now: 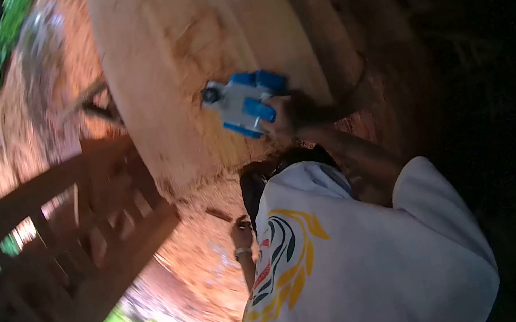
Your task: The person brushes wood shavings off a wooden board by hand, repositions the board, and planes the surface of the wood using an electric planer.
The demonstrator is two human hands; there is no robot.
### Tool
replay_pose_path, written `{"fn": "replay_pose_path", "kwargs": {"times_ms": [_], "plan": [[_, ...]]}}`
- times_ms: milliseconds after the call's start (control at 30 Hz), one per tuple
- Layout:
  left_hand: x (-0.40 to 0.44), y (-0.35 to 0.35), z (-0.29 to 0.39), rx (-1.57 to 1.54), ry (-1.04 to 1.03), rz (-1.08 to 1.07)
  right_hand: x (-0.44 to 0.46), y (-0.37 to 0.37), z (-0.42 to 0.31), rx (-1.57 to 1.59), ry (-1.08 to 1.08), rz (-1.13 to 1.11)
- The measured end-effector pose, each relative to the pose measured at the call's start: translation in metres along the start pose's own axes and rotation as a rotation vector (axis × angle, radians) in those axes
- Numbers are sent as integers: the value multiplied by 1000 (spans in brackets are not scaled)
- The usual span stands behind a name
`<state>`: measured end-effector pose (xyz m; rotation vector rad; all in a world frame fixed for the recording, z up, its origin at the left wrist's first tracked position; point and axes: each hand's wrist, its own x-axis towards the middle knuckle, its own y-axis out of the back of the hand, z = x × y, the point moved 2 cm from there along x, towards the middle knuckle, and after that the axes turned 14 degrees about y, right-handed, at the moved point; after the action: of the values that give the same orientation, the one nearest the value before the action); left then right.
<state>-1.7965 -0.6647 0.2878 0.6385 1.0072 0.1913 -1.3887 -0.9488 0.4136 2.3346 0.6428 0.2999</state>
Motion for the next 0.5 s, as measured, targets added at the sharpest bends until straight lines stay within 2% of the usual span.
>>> {"fn": "replay_pose_path", "kwargs": {"times_ms": [33,100,133,200,233,267,367,433,500], "plan": [[37,32,18,-11,-49,-50,-3,-9,7,18,29,65],[67,115,133,-14,-60,-167,-8,-22,14,41,66,149],[109,133,148,323,-449,72,-10,-25,17,44,66,173],[119,172,260,312,-509,-30,-14,-28,13,40,48,236],[138,178,294,388,-616,-38,-13,-26,4,38,26,278],[150,179,329,305,-729,-71,-13,-25,0,73,44,353],[165,161,422,409,-831,-159,-17,-31,4,62,-70,279],[177,134,466,636,-984,-206,-20,-38,8,58,-75,318],[187,104,494,574,-1000,-300,-19,-38,8,48,-95,296]]}}
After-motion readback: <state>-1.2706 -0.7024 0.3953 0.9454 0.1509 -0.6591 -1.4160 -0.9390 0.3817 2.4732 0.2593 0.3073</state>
